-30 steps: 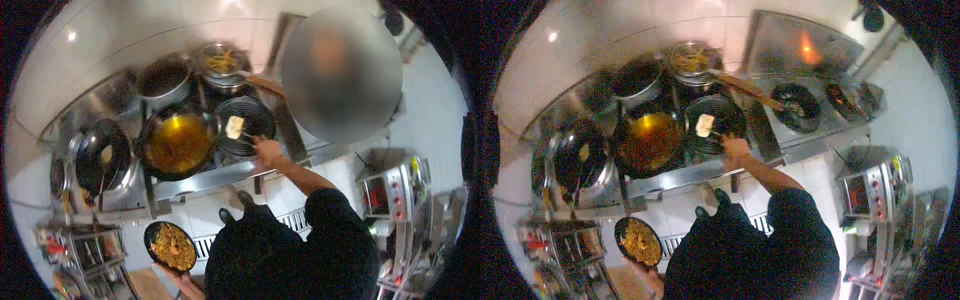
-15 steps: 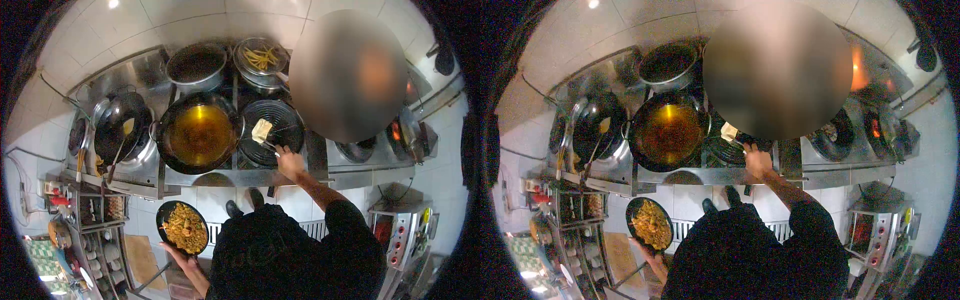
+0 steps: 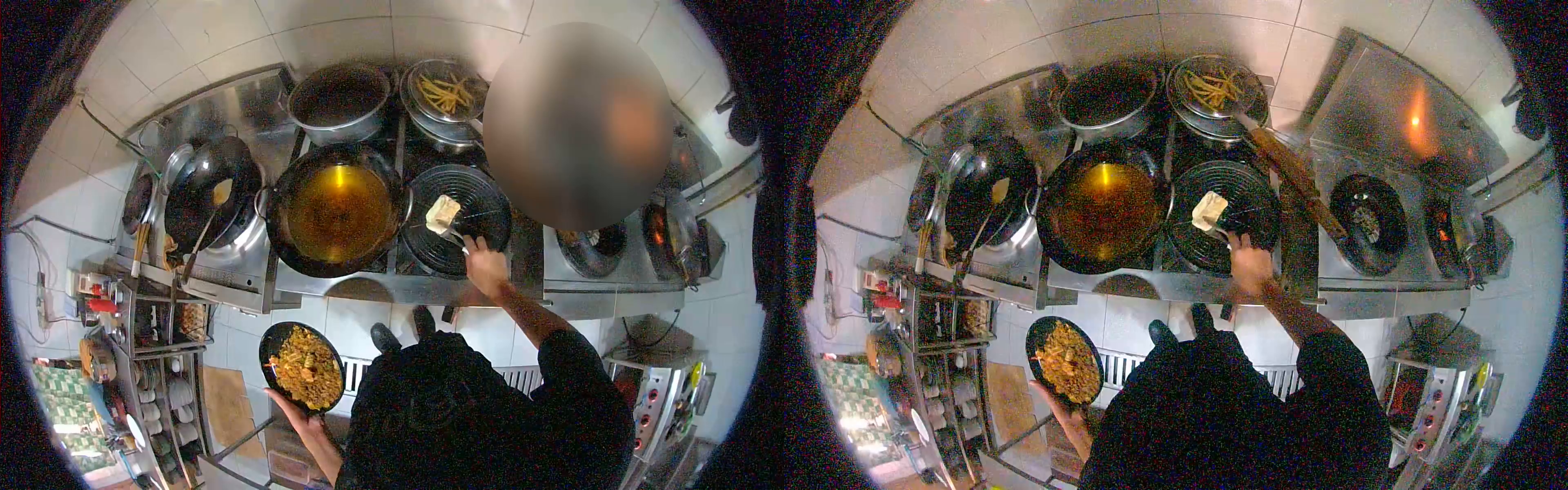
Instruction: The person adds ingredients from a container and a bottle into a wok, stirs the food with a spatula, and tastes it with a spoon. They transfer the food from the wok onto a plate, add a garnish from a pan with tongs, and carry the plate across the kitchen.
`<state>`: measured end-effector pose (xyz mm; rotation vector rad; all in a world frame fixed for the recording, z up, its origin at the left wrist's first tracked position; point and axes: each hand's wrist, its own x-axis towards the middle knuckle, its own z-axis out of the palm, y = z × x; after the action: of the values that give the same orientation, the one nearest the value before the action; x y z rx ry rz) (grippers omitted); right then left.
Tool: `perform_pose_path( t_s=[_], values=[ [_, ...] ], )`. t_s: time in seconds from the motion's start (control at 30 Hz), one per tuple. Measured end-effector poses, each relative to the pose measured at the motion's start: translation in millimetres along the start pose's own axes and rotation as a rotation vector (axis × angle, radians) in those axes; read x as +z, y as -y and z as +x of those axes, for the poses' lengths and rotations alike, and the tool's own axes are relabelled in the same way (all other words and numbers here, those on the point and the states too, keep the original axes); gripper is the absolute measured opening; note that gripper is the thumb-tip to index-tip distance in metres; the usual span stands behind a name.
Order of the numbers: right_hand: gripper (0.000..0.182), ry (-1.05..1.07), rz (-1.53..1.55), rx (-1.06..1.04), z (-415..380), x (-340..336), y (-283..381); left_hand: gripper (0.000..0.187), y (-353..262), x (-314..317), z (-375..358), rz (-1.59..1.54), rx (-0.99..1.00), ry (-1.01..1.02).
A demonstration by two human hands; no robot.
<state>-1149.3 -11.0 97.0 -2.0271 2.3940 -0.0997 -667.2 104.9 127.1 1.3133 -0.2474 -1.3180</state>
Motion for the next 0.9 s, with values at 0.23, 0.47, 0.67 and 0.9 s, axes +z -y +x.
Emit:
perform_pose_path(
  t_s=[0.23,0.47,0.67,0.9],
  values=[
    [0.046,-0.02,0.12,0.013,-4,-1,-2,0.094,-5,-11,0,-0.079,-0.071,-0.036],
    [0.047,0.057,0.081,0.011,3,-3,-6,0.094,-2,-9,2,-0.037,-0.025,-0.046],
    [0.038,-0.121,0.446,-0.025,11,7,-44,0.097,7,-13,11,-0.064,-0.035,-0.001],
    [0.041,0.347,1.368,0.7,45,3,-74,0.096,-1,11,-1,-0.028,-0.035,-0.039]
  ],
)
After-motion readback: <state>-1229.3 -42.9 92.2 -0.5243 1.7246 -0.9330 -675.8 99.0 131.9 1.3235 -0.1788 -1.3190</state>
